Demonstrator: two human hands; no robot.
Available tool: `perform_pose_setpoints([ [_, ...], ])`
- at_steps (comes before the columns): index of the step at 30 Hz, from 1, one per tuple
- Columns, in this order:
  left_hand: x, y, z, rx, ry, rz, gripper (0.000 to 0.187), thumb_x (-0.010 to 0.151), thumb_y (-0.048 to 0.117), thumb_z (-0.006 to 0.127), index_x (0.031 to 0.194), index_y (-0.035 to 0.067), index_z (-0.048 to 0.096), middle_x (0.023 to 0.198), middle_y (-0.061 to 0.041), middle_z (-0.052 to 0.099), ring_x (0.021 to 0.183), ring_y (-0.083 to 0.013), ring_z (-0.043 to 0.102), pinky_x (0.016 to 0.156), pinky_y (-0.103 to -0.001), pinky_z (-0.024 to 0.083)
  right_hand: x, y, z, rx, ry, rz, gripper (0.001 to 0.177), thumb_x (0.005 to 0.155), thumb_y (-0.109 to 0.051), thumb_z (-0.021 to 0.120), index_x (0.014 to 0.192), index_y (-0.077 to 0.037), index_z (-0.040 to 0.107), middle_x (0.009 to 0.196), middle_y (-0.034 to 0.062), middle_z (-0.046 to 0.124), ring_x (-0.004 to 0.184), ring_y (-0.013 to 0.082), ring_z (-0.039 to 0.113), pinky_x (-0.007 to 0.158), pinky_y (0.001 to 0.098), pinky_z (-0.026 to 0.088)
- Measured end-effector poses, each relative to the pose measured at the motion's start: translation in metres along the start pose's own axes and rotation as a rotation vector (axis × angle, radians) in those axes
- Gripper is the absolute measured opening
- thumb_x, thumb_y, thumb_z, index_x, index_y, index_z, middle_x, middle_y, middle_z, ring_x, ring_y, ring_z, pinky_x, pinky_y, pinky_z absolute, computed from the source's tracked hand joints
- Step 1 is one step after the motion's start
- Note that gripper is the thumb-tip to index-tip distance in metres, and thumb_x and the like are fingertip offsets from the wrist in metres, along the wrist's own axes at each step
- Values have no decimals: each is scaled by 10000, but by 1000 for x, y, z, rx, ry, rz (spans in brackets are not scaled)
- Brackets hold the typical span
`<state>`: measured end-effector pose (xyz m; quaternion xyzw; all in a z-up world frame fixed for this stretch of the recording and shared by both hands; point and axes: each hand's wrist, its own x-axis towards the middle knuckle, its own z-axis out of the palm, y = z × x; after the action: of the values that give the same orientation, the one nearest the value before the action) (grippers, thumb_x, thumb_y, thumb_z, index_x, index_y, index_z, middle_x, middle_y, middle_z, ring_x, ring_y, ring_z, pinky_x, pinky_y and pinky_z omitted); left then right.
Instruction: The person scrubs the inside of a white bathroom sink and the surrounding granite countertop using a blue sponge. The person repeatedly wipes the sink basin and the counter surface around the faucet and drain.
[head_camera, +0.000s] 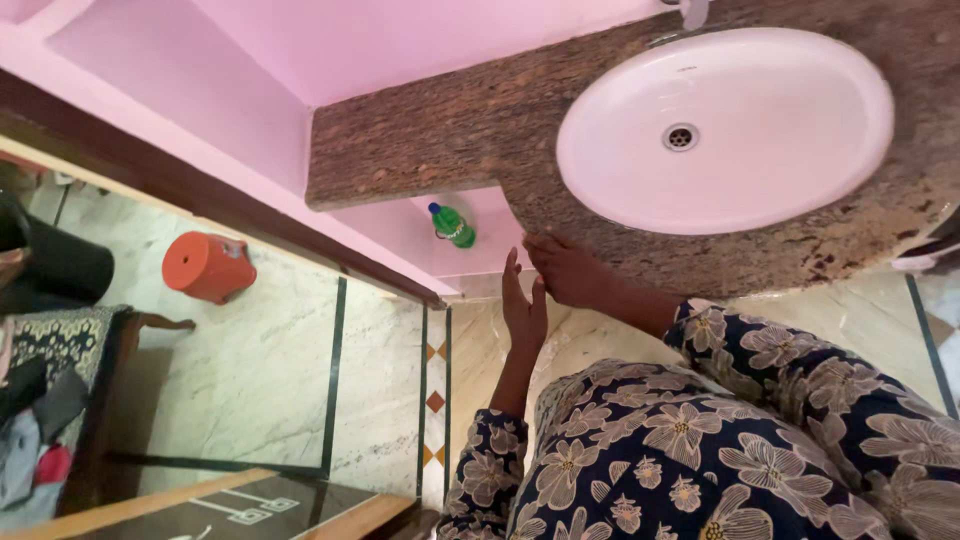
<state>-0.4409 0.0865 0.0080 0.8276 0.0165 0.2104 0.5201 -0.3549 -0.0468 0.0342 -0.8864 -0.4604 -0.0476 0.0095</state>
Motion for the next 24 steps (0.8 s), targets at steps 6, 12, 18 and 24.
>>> perform_pose_setpoints([
  [6,19,10,30,86,-11,-8,639,1098,395,463,1603,23,343,1608,-205,445,1468,-375,463,1213,-498,310,10,41,10,197,333,-4,700,937,-307,588,1531,28,427,1633,227,346,1510,404,279,1211,530,243],
  [12,12,24,77,391,-1,44,683,1088,446,460,1600,15,323,1623,-269,395,1531,-444,321,1249,-586,170,-63,57,-7,163,294,68,740,928,-334,583,1532,32,360,1632,233,328,1542,400,285,1227,511,277],
  [18,-7,92,120,277,-110,5,757,1086,491,415,1642,4,249,1657,-287,316,1561,-442,269,1264,-591,150,-134,82,-12,367,286,127,897,816,-284,700,1545,69,314,1583,302,342,1453,424,355,1166,522,329],
  [24,-3,133,162,351,-231,-49,863,1070,561,387,1636,-56,179,1675,-290,274,1576,-443,211,1246,-644,17,-146,94,-8,768,355,257,889,846,-279,765,1570,-6,329,1560,220,421,1364,395,517,1058,496,488],
])
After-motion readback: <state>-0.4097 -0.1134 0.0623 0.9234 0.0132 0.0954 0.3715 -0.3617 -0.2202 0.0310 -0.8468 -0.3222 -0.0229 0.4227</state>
